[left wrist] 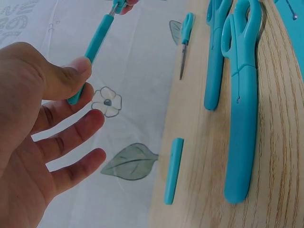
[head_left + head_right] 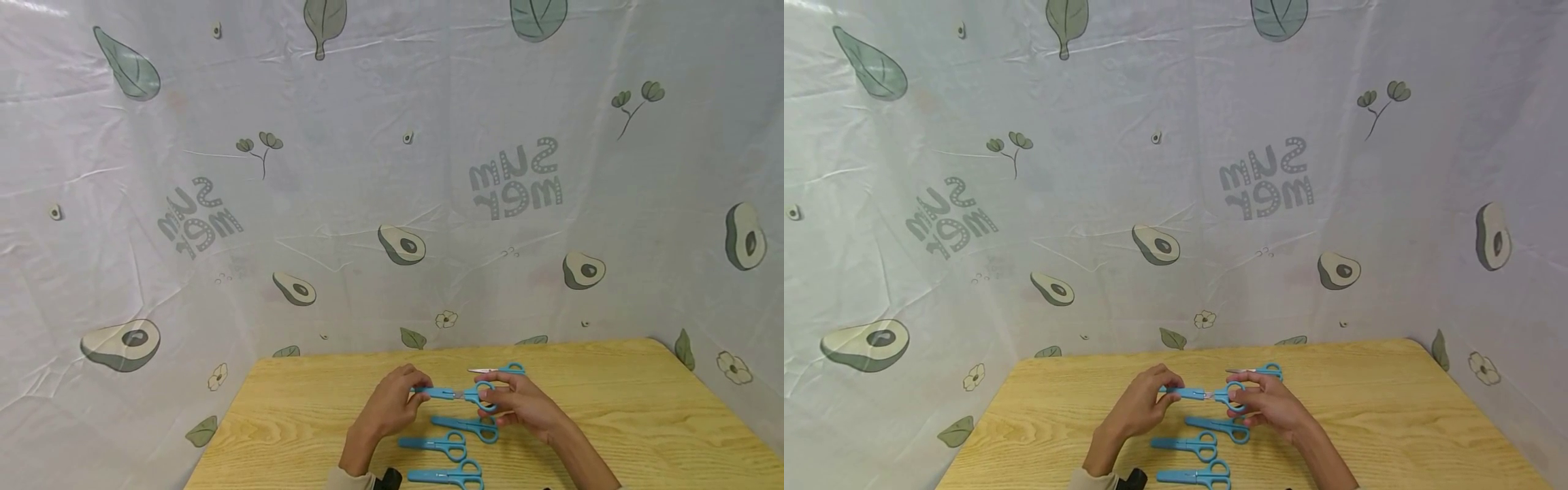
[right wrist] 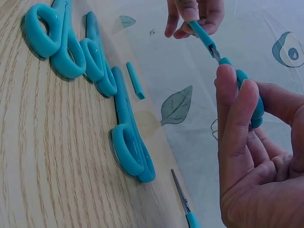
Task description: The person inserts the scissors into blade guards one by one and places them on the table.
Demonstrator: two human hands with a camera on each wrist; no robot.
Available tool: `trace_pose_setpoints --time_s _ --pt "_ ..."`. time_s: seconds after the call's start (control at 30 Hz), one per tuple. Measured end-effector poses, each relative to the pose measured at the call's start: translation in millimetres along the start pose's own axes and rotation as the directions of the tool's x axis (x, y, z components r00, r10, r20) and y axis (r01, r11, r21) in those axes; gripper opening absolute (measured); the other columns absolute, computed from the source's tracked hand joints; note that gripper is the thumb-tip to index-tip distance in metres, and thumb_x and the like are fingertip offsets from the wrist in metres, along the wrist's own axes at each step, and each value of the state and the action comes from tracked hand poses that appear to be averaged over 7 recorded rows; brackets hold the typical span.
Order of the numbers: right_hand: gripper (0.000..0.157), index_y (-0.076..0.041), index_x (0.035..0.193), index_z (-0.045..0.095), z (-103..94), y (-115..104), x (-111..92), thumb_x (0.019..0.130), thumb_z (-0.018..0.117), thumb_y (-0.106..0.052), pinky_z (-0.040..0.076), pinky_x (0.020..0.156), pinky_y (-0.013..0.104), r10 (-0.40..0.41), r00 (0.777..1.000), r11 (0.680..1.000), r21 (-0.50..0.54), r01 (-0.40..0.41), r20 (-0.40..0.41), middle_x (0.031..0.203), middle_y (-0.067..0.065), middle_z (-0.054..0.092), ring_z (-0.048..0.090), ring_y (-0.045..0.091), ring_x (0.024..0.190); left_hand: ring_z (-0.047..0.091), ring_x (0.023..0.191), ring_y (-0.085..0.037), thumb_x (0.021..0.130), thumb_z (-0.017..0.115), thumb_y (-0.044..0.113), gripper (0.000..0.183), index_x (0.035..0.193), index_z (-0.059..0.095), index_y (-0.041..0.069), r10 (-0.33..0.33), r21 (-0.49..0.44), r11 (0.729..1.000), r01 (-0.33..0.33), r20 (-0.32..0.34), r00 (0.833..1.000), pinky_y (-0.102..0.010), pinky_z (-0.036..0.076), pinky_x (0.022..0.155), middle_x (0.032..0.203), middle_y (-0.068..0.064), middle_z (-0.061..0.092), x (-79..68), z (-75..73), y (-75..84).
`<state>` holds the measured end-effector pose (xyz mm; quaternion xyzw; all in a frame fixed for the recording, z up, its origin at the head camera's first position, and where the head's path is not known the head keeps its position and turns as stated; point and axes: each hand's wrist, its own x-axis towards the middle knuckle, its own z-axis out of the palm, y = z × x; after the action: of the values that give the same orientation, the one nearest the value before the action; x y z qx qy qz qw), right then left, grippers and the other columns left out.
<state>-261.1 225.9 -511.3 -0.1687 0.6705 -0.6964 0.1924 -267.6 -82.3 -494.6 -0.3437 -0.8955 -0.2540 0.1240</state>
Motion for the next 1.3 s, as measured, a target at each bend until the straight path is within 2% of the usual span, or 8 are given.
trace_pose_setpoints --time_s 0.17,0.57,1.0,1.3 --pt "0.051 0.000 0.152 0.050 0.3 1.5 0.2 0.109 0.066 -0.022 0.061 0.067 0.021 -0.007 1.000 1.000 -0.014 0.007 -0.007 0.101 0.006 0.083 0.081 0.018 0.093 0.065 0.098 -0.006 0.105 0.071 0.018 0.012 0.115 0.076 0.018 -0.002 0.014 1.000 0.002 0.004 1.000 -0.025 0.058 0.088 0.109 0.004 0.070 -0.3 0.4 0.4" --pt "0.051 -0.003 0.155 0.049 4.1 2.3 3.1 0.110 0.064 -0.023 0.058 0.063 0.018 -0.026 0.999 0.999 -0.021 0.026 -0.026 0.099 -0.001 0.082 0.080 0.013 0.090 0.066 0.096 -0.006 0.104 0.071 0.018 0.012 0.115 0.078 0.016 0.010 0.004 1.000 -0.010 -0.010 1.000 -0.024 0.058 0.086 0.107 0.002 0.073 0.7 -2.1 1.3" --pt "0.059 0.002 0.156 0.046 9.8 5.8 4.5 0.109 0.066 -0.028 0.054 0.061 0.017 0.007 0.997 0.999 -0.044 -0.011 -0.078 0.098 0.002 0.082 0.080 0.013 0.092 0.068 0.097 -0.009 0.104 0.072 0.017 0.013 0.115 0.078 0.014 0.020 0.007 1.000 -0.020 -0.032 0.999 -0.024 0.058 0.086 0.107 0.001 0.073 -1.9 -2.5 3.4" --pt "0.064 0.003 0.158 0.043 11.5 4.9 5.8 0.109 0.066 -0.029 0.053 0.060 0.016 0.013 0.996 0.999 -0.042 -0.017 -0.092 0.097 0.001 0.081 0.079 0.012 0.090 0.065 0.091 -0.007 0.103 0.072 0.017 0.012 0.113 0.079 0.014 0.039 -0.003 0.999 -0.039 -0.042 0.998 -0.022 0.056 0.079 0.106 0.000 0.074 1.6 -1.6 0.9"
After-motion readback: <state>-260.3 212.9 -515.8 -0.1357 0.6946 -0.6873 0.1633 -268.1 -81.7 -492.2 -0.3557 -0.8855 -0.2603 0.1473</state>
